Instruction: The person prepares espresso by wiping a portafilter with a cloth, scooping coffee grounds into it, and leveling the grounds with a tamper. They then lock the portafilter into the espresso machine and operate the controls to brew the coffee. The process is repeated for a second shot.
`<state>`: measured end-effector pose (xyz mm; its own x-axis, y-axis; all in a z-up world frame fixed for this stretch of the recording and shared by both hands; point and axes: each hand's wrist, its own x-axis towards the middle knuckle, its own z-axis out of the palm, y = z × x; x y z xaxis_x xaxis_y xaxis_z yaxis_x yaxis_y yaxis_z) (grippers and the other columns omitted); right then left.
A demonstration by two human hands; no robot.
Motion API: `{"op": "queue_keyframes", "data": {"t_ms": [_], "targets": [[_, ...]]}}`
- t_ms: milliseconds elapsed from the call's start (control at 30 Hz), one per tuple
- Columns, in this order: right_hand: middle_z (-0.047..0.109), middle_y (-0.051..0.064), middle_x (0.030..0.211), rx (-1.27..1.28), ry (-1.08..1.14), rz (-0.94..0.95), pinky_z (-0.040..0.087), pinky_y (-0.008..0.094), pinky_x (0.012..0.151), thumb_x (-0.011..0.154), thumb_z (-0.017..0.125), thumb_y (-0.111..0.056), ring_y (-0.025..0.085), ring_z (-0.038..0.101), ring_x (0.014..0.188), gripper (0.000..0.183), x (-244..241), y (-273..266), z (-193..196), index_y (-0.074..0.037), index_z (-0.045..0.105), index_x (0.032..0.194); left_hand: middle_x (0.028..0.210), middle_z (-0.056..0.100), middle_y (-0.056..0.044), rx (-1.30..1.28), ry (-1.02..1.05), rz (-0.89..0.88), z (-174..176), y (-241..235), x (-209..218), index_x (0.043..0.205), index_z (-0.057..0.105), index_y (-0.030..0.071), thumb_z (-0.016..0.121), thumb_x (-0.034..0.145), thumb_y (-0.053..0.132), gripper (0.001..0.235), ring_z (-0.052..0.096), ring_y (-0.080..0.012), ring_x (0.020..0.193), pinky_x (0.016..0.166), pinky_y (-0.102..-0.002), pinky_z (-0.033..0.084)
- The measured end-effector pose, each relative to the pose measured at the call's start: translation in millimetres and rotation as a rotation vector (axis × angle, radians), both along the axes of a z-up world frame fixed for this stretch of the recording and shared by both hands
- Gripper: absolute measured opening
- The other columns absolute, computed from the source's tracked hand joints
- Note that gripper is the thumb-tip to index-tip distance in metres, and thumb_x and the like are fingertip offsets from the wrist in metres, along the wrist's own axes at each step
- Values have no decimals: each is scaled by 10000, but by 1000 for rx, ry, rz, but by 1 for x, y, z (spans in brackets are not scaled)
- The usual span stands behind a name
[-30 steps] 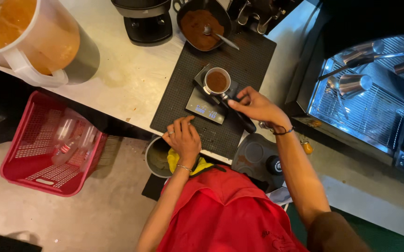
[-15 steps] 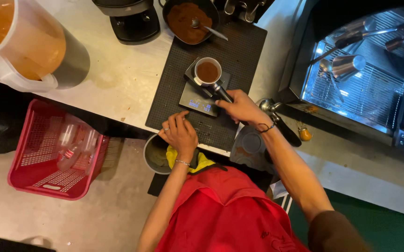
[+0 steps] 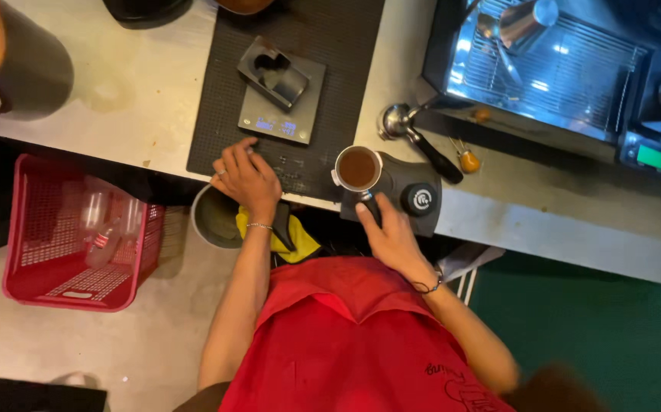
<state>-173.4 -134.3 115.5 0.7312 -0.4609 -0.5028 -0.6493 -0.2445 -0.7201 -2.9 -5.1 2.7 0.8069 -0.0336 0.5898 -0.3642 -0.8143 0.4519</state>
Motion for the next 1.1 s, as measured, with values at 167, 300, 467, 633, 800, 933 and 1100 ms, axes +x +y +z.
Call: {"op": "queue_keyframes", "data": {"t_ms": [167,300,467,633,800,933,1100], "targets": [[602,175,540,-36,68,-22,481,442,574,974,400,-309,323,638,569,335,-62,11,-47,-15,556,939,801,517,46,4,-26,2,-3,-2,-1,882,588,219,503,868,128,126,521,-190,762,749,-336,342],[635,257,724,-36,97,-114,477,500,690,980,397,-322,410,635,772,402,-96,33,-66,45,542,1054,798,522,54,7,-22,18,-5,-4,-7,881,595,229,496,860,138,136,541,-189,756,748,-334,353],[631,302,876,-61,72,-110,478,532,734,981,396,-345,458,610,898,394,-107,39,-98,13,543,1058,806,520,56,23,-46,6,-7,-5,-4,881,593,246,489,860,147,146,541,-187,784,758,-342,356],[614,350,945,-92,69,-179,467,551,824,987,396,-341,486,586,958,475,-96,53,-111,82,515,1168,863,551,33,-17,16,-73,-1,3,-7,958,587,205,487,894,147,132,547,-226,807,743,-375,364],[648,262,885,-59,85,-210,477,531,769,988,370,-365,448,609,911,405,-98,57,-117,-12,558,1051,820,563,-87,-186,149,-444,5,22,-65,915,592,85,558,909,99,37,538,-327,773,721,-397,381],[616,95,562,25,88,-253,544,365,574,992,346,-371,249,644,508,354,-103,53,-138,-97,542,882,687,624,-59,-181,1095,-933,-28,37,-127,859,609,118,622,787,89,79,619,-275,685,650,-377,493],[657,162,791,-92,72,-242,398,479,907,991,394,-368,392,566,1000,372,-97,57,-129,-80,576,842,1251,519,-192,-353,2201,-969,-73,25,-177,1317,415,8,708,762,107,635,497,-265,1164,1012,-432,367]]}}
